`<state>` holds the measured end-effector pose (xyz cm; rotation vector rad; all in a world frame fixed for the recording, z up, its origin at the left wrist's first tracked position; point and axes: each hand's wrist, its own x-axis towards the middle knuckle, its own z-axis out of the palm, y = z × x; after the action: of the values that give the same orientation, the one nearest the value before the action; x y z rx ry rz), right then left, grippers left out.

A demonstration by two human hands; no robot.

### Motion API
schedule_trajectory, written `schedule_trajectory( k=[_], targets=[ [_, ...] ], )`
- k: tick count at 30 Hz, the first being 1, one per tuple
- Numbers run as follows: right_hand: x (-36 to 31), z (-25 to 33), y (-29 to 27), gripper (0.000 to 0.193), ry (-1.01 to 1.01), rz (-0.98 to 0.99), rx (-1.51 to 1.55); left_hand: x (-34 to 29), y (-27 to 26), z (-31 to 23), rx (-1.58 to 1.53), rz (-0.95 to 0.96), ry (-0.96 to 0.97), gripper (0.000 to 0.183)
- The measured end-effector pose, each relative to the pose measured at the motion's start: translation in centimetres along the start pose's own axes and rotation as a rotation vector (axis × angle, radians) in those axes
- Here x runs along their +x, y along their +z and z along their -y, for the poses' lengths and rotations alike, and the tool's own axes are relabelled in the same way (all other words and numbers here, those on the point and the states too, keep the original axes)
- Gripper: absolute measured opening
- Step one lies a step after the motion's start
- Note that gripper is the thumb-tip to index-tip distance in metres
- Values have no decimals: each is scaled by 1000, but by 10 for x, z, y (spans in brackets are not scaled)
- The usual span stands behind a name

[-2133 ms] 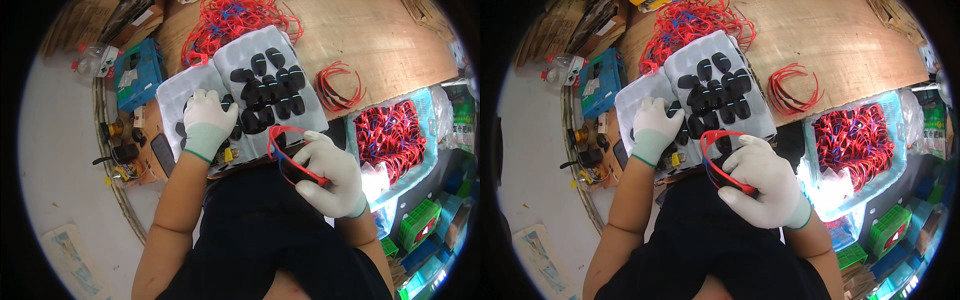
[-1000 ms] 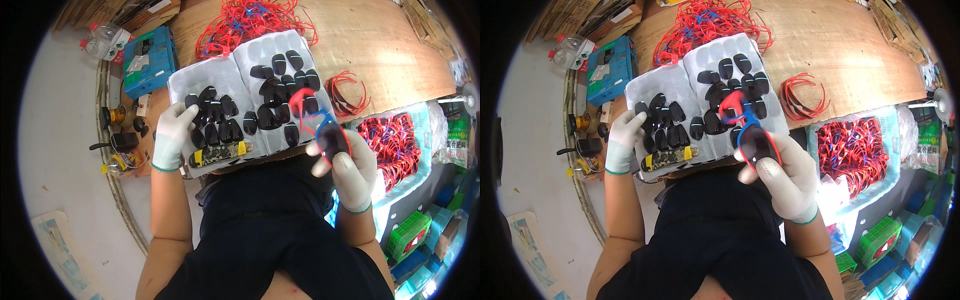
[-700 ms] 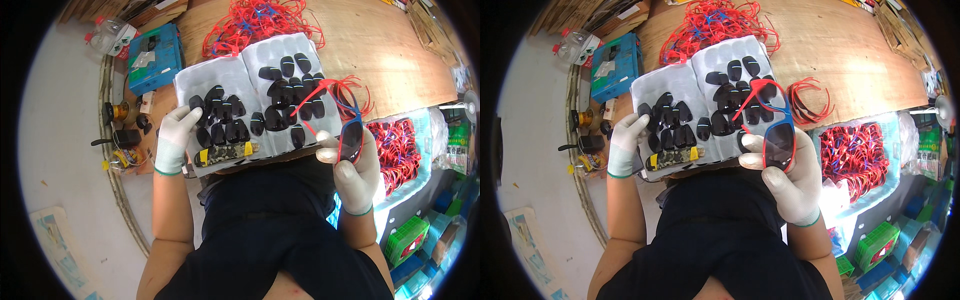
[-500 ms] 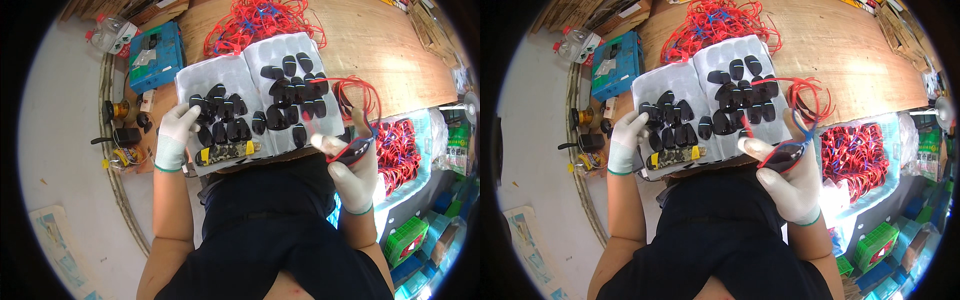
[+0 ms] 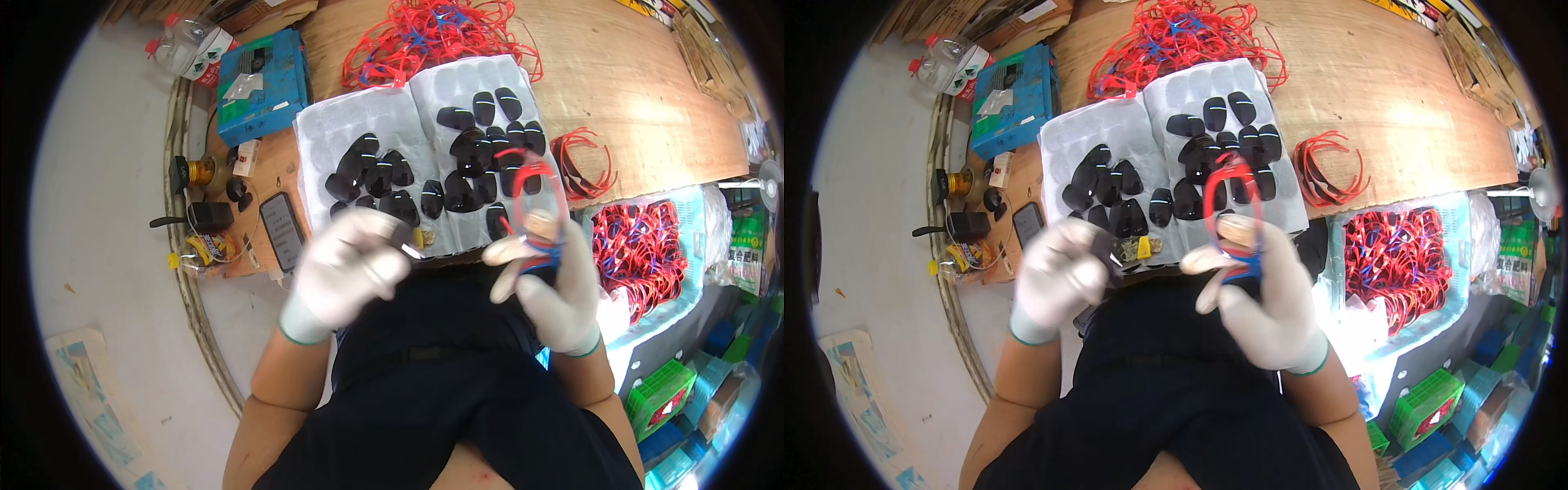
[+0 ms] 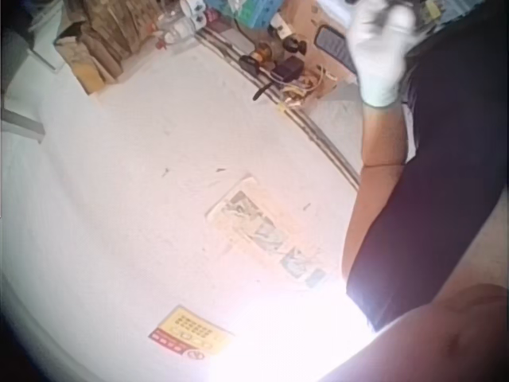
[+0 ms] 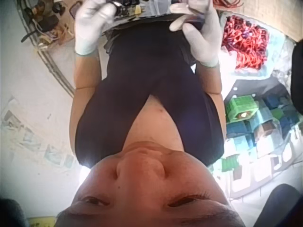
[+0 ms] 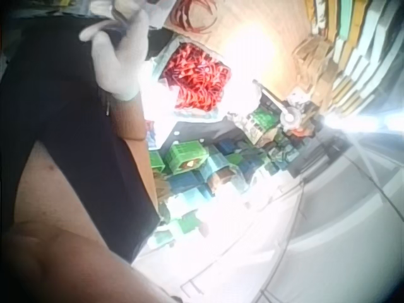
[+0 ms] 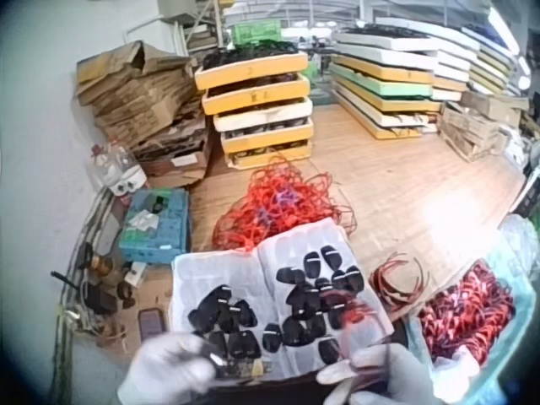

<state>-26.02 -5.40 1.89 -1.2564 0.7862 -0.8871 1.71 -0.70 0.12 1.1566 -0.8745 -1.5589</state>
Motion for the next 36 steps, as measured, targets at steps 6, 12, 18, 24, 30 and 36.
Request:
schedule_trajectory(
  k=[6,12,18,24,30,36],
  targets=[
    [12,6,24,58,61,191,-254,12,29,4,-325,137,-60,24],
    [15,3,23,20,16,111,-262,13,34,10,-292,133,-114,19],
    [16,9,16,20,85,306,-230,13,38,8,-603,190,-267,39],
    [21,10,11,21,10,448,-288,13,33,17,-730,355,-218,33],
    [16,3,15,17,-77,362,-406,11,42,13,-502,157,-192,27],
    [16,-14,14,18,-402,244,-548,5,44,15,-269,49,-174,25]
  ],
)
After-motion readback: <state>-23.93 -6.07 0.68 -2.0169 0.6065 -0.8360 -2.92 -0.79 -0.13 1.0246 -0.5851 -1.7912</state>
